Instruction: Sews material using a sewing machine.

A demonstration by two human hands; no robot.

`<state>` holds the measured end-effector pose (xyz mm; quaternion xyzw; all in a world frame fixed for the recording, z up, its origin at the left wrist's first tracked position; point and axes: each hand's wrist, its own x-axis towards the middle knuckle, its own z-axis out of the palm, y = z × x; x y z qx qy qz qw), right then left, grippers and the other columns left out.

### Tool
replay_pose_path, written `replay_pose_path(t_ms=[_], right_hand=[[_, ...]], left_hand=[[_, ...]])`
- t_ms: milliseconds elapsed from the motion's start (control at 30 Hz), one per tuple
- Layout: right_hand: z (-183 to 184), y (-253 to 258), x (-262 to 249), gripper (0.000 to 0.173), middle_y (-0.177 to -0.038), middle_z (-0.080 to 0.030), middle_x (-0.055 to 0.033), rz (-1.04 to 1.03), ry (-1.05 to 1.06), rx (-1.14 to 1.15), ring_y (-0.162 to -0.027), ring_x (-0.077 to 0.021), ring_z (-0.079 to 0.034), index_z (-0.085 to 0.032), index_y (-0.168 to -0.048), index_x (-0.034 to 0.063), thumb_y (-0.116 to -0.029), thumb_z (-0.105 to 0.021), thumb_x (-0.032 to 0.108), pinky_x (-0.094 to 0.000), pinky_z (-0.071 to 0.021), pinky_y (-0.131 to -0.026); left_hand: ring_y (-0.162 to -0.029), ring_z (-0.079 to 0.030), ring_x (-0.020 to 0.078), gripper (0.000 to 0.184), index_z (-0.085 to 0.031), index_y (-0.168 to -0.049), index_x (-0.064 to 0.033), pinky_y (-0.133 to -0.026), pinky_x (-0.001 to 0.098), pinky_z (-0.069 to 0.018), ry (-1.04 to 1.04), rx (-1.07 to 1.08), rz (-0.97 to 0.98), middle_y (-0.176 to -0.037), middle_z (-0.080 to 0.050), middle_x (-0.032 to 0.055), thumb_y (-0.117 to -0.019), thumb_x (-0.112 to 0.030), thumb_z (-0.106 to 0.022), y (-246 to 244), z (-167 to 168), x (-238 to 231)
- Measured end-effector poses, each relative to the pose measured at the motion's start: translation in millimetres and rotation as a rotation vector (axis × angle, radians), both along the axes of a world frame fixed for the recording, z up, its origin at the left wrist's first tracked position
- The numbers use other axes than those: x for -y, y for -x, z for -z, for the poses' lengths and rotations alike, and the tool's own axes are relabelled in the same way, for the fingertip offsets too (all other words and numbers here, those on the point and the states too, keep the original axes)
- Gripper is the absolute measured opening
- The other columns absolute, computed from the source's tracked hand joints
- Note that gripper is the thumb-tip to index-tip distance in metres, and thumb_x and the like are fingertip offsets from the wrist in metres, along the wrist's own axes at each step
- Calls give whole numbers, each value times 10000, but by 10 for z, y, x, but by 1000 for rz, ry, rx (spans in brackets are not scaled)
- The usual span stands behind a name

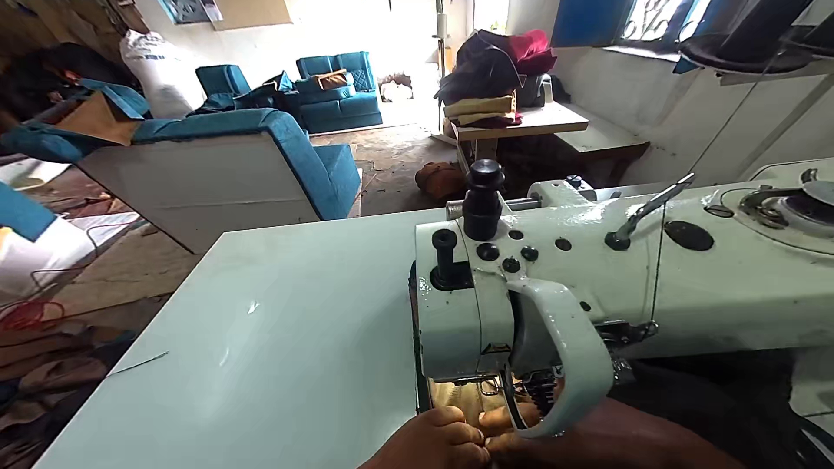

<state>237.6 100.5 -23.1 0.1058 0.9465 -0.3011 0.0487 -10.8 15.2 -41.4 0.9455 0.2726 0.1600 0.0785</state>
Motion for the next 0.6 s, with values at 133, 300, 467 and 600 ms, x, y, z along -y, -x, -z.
replay_pose_path(t_ms=[133,300,467,600], right_hand=[[130,67,285,317,-1328,-687,-122,60,-209,-149,-1294,-362,-612,-711,-1233,59,-992,-519,-16,-690,-408,-1079],[-69,110,440,407,-1424,-620,-172,139,-175,98,-1334,-407,-575,-624,-1363,8,-1006,-442,-65,-680,-432,-1058],[-106,155,483,430,-1460,-590,-179,165,-183,208,-1343,-433,-559,-595,-1402,16,-1025,-398,-50,-725,-394,-1059],[-91,198,468,430,-1445,-601,-186,242,-220,235,-1349,-449,-548,-600,-1405,24,-1029,-401,-37,-741,-365,-1074]], left_hand=[[-1025,-734,240,233,-749,-943,-55,-973,368,-530,24,0,81,-970,-778,87,-983,-46,-519,67,-32,-66],[-990,-744,280,188,-734,-908,-27,-883,420,-577,205,46,103,-979,-773,124,-943,-53,-551,106,-62,-142],[-961,-747,309,173,-758,-939,-31,-817,483,-581,331,-8,63,-994,-776,129,-920,-58,-588,134,-117,-162],[-929,-753,253,145,-760,-911,-79,-796,445,-594,206,26,-24,-952,-780,77,-914,-76,-615,141,-58,-187]])
